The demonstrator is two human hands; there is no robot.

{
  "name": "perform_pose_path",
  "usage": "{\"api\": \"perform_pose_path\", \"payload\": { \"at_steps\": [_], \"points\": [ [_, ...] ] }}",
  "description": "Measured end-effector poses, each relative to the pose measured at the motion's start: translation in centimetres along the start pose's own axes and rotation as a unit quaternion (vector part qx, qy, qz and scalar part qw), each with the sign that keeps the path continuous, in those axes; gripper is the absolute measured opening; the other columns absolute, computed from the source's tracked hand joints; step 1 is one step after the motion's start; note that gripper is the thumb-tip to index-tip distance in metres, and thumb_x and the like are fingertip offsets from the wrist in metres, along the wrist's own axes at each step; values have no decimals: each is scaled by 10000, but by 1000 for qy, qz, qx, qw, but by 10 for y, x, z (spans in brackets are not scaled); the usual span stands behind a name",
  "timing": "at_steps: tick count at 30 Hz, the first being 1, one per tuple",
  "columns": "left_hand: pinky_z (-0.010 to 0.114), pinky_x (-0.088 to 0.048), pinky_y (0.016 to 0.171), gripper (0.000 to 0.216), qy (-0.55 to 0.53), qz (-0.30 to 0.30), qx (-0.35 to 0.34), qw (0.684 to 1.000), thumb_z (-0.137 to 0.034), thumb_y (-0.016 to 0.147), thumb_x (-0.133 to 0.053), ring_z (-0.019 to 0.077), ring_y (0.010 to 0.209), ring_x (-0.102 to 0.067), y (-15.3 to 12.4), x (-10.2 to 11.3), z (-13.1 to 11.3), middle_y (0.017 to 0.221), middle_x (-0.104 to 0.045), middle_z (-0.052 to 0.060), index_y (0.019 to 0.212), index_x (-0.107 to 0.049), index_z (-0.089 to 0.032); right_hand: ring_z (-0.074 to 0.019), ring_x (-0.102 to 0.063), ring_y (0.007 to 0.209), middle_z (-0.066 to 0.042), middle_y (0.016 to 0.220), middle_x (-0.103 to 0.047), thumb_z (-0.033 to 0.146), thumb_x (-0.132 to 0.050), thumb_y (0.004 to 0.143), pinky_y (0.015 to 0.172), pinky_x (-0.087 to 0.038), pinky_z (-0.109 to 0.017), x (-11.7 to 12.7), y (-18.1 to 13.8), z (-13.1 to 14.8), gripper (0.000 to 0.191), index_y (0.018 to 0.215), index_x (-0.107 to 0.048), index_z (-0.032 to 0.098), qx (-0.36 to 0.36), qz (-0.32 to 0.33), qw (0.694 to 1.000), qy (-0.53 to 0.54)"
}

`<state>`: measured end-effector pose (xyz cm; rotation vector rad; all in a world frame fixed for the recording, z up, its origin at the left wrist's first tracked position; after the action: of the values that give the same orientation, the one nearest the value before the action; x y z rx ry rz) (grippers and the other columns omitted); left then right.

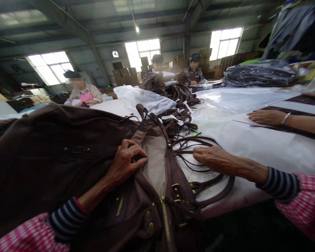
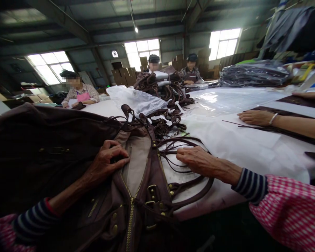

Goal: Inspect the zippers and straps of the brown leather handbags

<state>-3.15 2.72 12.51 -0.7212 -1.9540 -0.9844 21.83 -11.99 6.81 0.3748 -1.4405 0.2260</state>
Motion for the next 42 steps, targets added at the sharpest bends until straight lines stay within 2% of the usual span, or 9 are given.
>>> {"api": "perform_pose_path", "payload": {
  "at_steps": [4, 8, 11, 17, 21, 25, 28, 37, 42],
  "points": [
    [398, -446, 973, 90, -17, -12, 6, 1000, -299, 841, -706, 236, 1117, -499, -1, 0, 3, 1013, -579, 58, 871, -742, -221, -150, -550, 660, -19, 747, -620, 183, -460, 972, 653, -416, -275, 12, -5, -25, 197, 832, -599, 181, -107, -84, 980, 146],
    [405, -438, 966, 108, -14, -16, 5, 1000, -317, 843, -703, 240, 1103, -502, -1, 1, 1, 985, -594, 53, 862, -738, -217, -133, -547, 557, -22, 704, -670, 389, -599, 934, 522, -430, -249, 29, -15, -41, 232, 852, -627, 174, -235, -203, 869, 386],
    [402, -434, 954, 76, -11, -15, 2, 1000, -282, 837, -708, 241, 1100, -497, -1, 2, -2, 960, -631, 49, 843, -727, -209, -159, -603, 644, -47, 763, -696, 438, -671, 900, 509, -454, -243, 52, -17, -20, 262, 846, -657, 182, -210, -261, 838, 430],
    [403, -398, 970, 51, -20, -21, 1, 1000, -212, 799, -763, 235, 1102, -500, -4, -1, -5, 926, -687, 22, 835, -727, -214, -176, -646, 774, -46, 961, -706, 300, -660, 950, 660, -540, -278, 101, -12, 41, 60, 952, -660, 241, -116, -417, 851, 296],
    [400, -380, 947, 92, -17, -24, 10, 1000, -203, 770, -800, 237, 1108, -511, -5, -2, -5, 929, -695, 14, 826, -729, -218, -182, -643, 946, -47, 1037, -667, 94, -546, 947, 805, -523, -288, 80, 26, 84, 173, 1024, -616, 232, 62, -309, 913, 260],
    [401, -358, 939, 114, -15, -23, 10, 1000, -192, 764, -816, 238, 1114, -511, -5, -1, -7, 915, -711, -1, 825, -723, -217, -169, -629, 973, -28, 1064, -645, -9, -448, 861, 856, -501, -286, 35, 50, 87, 424, 1164, -588, 252, 67, -145, 950, 269],
    [400, -347, 942, 123, -14, -23, 2, 1000, -193, 768, -820, 237, 1116, -507, -6, -2, -8, 916, -724, -13, 840, -724, -222, -183, -593, 1155, -19, 1222, -627, -13, -425, 827, 999, -456, -315, 25, 49, 79, 567, 1279, -556, 304, 55, -108, 955, 270],
    [401, -355, 920, 125, -10, -24, -1, 1000, -194, 772, -823, 246, 1118, -503, -5, -3, -11, 923, -730, -9, 843, -723, -220, -195, -618, 829, -30, 932, -662, 309, -552, 966, 724, -436, -301, 30, 86, 55, 133, 1017, -633, 215, -92, -131, 958, 238],
    [394, -390, 918, 86, -12, -25, -6, 1000, -202, 804, -782, 251, 1116, -498, -6, -3, -9, 935, -711, 13, 847, -707, -209, -205, -595, 815, -51, 879, -624, 154, -511, 927, 724, -376, -314, 9, 119, 69, 94, 885, -592, 177, -80, -57, 992, 78]
  ]
}}
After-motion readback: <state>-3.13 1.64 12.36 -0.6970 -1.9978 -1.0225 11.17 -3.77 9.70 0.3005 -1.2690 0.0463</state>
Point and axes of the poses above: each hand's wrist, its own y-axis towards the middle knuckle, its own x-axis out of the back of the hand, z = x × y, the point moved 7 cm from there along y, towards the middle knuckle
